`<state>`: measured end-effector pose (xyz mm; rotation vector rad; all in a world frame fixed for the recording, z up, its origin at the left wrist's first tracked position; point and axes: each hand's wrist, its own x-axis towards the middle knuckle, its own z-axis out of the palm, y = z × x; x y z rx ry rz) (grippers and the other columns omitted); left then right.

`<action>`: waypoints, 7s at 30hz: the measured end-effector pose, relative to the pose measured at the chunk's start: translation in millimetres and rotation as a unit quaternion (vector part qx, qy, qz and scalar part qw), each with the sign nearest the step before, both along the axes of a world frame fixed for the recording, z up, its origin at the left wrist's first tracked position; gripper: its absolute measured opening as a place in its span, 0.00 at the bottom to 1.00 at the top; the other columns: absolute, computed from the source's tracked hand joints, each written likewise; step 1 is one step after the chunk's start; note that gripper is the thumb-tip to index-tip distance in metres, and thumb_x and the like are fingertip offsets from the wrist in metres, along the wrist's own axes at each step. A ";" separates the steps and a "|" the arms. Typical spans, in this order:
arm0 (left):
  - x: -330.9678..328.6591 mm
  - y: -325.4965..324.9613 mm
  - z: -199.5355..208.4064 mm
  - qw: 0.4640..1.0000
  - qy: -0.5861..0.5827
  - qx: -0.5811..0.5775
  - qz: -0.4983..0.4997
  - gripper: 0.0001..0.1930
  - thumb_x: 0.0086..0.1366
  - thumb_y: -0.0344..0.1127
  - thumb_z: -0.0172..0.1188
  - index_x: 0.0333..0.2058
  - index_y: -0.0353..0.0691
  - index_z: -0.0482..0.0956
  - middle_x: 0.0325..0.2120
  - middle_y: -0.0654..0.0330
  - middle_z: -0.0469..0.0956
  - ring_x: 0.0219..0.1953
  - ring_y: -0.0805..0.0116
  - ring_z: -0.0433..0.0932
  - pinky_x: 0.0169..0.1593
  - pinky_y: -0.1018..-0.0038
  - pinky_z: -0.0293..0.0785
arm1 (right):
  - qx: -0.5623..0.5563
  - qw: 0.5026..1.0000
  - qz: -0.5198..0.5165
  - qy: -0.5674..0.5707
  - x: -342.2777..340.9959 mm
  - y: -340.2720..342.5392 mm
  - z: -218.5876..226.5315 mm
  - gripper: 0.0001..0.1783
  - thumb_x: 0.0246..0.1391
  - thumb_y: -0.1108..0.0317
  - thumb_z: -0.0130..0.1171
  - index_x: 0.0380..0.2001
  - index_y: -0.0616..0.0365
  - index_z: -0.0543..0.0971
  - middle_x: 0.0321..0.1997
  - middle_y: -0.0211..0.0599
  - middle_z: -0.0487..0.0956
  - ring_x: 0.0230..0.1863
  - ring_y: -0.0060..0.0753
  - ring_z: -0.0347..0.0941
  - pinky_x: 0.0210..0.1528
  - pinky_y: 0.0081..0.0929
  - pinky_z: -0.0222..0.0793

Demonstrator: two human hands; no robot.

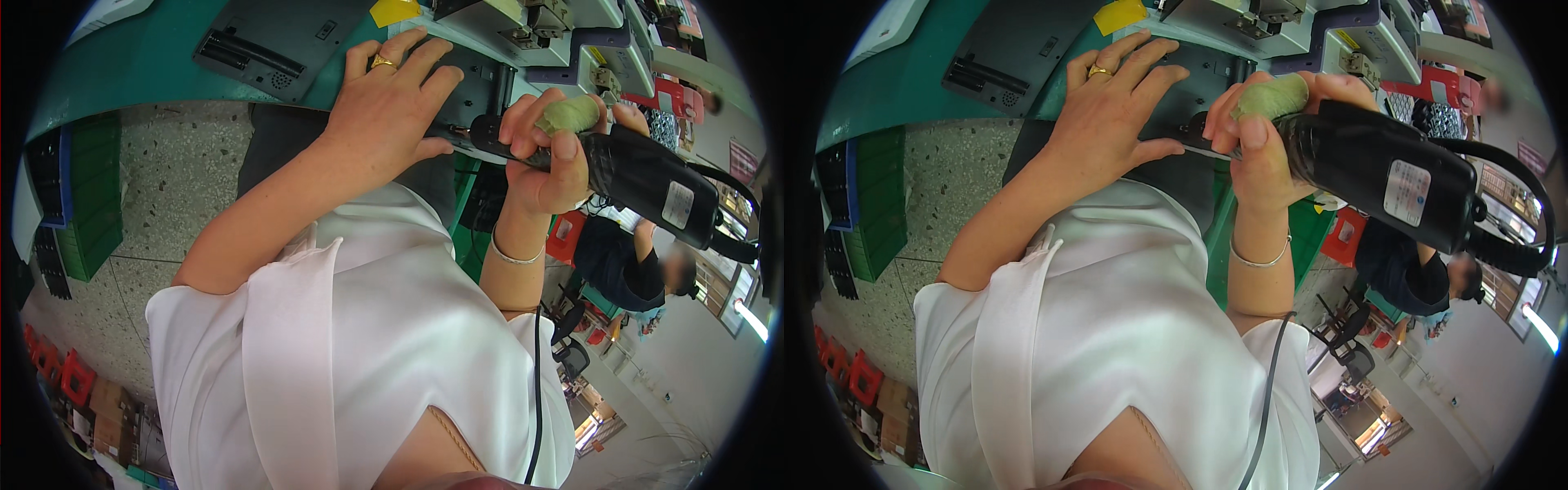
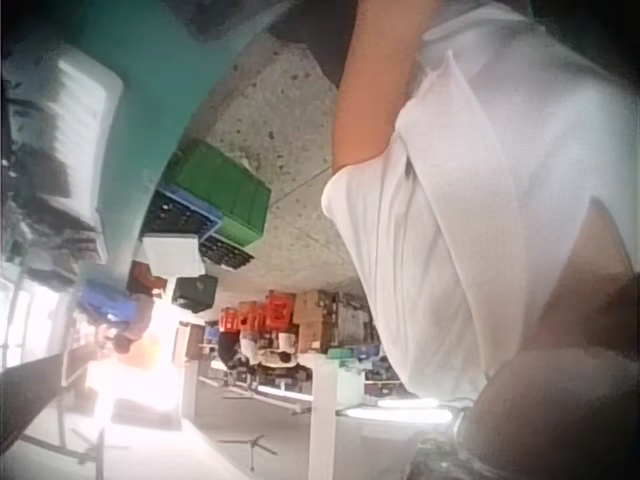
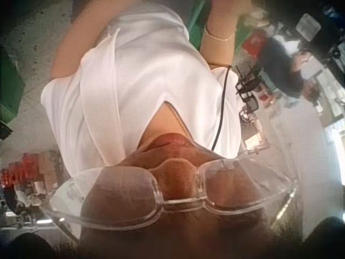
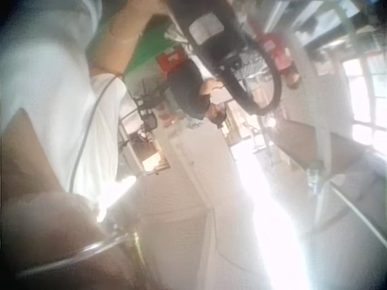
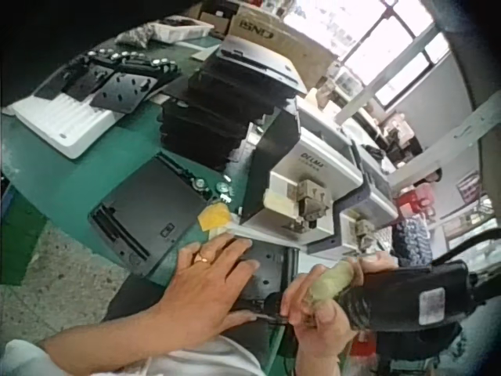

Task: Using an electric screwdriver to secure screws into plastic housing components on an assembly line.

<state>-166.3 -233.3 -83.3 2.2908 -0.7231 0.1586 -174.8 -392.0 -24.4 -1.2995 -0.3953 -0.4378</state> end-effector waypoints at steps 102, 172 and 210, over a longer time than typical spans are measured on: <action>56.6 61.8 81.9 0.936 0.086 0.274 0.206 0.50 0.42 0.50 0.73 0.65 0.53 0.58 0.65 0.53 0.57 0.59 0.47 0.66 0.58 0.55 0.66 | 0.066 0.983 0.056 0.159 -10.3 -32.9 -9.6 0.30 0.46 0.73 0.68 0.52 0.66 0.68 0.59 0.57 0.69 0.49 0.40 0.76 0.36 0.24 0.78; -21.9 32.3 67.2 0.995 0.052 -0.046 -0.075 0.43 0.32 0.42 0.77 0.51 0.45 0.67 0.52 0.51 0.63 0.57 0.50 0.65 0.57 0.55 0.55 | 0.090 0.988 -0.077 -0.101 77.0 -40.9 54.3 0.27 0.50 0.77 0.55 0.54 0.65 0.59 0.18 0.43 0.73 0.16 0.33 0.70 0.26 0.33 0.73; -8.2 -42.2 -2.2 0.976 -0.205 0.009 -0.073 0.24 0.39 0.36 0.70 0.41 0.59 0.80 0.44 0.66 0.71 0.48 0.66 0.71 0.57 0.59 0.58 | 0.048 0.999 0.019 0.004 2.5 -78.5 27.7 0.29 0.53 0.71 0.58 0.56 0.54 0.59 0.23 0.39 0.73 0.15 0.29 0.66 0.21 0.33 0.69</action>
